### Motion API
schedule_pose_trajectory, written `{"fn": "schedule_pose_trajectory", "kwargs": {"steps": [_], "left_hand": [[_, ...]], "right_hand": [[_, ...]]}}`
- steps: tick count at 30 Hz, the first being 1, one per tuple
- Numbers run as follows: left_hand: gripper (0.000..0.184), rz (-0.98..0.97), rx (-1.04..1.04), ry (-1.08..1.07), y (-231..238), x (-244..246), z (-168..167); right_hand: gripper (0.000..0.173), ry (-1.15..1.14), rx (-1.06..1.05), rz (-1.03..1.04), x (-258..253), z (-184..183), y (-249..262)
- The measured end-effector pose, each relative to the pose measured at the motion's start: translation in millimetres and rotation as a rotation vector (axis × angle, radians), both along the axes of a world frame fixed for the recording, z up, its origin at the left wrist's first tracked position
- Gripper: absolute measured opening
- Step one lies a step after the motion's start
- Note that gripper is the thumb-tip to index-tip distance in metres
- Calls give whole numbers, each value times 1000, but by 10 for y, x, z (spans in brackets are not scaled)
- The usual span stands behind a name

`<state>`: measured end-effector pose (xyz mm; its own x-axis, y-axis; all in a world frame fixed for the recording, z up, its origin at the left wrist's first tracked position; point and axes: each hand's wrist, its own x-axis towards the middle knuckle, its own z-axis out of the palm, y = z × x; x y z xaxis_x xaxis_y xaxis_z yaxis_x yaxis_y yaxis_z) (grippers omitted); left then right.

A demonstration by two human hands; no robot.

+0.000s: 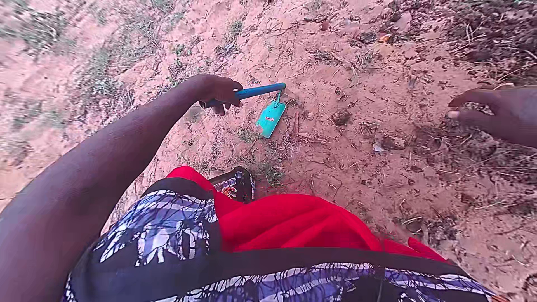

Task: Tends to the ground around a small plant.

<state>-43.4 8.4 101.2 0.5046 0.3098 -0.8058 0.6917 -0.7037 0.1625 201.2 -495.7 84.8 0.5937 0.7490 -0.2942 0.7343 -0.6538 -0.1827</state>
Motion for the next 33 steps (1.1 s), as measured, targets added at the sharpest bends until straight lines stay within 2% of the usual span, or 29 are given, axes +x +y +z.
{"fn": "schedule_pose_trajectory", "kwargs": {"steps": [3, 6, 7, 8, 9, 10, 11, 13, 14, 16, 18, 22, 24, 28, 30, 33], "left_hand": [[53, 264, -339, -89, -363, -11, 47], [63, 498, -451, -206, -1050, -131, -96], [63, 537, -440, -175, -1315, -169, -54], [61, 535, -443, -115, -1544, -208, 40], [57, 431, -473, -136, -1636, -300, -39], [53, 302, -492, -168, -1640, -380, -175], [51, 174, -478, -175, -1596, -428, -274], [38, 33, -395, -220, -1408, -464, -337], [34, 80, -383, -268, -1264, -463, -367], [40, 352, -427, -345, -930, -414, -419], [31, 534, -406, -426, -578, -352, -520], [34, 509, -245, -542, -67, -120, -982], [41, 380, -155, -640, 9, 101, -1219], [52, -62, 35, -795, 25, 658, -1669], [58, -221, 69, -738, -22, 911, -1927], [66, -338, 88, -596, -83, 1030, -2286]], "right_hand": [[41, 568, 11, -118, -908, -145, 1326], [65, 1162, 258, -470, -1466, -604, 2111], [72, 1339, 336, -609, -1589, -746, 2311], [72, 1467, 405, -743, -1704, -852, 2487], [60, 1503, 487, -892, -1832, -945, 2643], [39, 1488, 569, -1027, -1955, -994, 2764], [26, 1492, 606, -1114, -2025, -1010, 2812], [14, 1481, 570, -1154, -2011, -1014, 2766], [15, 1467, 526, -1109, -1945, -1027, 2686], [18, 1400, 437, -944, -1802, -1019, 2487], [18, 1290, 401, -756, -1675, -988, 2377], [31, 1076, 453, -601, -1413, -751, 2344], [32, 1000, 540, -598, -1283, -642, 2310], [35, 849, 594, -664, -1040, -454, 2243], [38, 774, 575, -687, -933, -404, 2182], [36, 751, 592, -687, -831, -412, 2090]]}}
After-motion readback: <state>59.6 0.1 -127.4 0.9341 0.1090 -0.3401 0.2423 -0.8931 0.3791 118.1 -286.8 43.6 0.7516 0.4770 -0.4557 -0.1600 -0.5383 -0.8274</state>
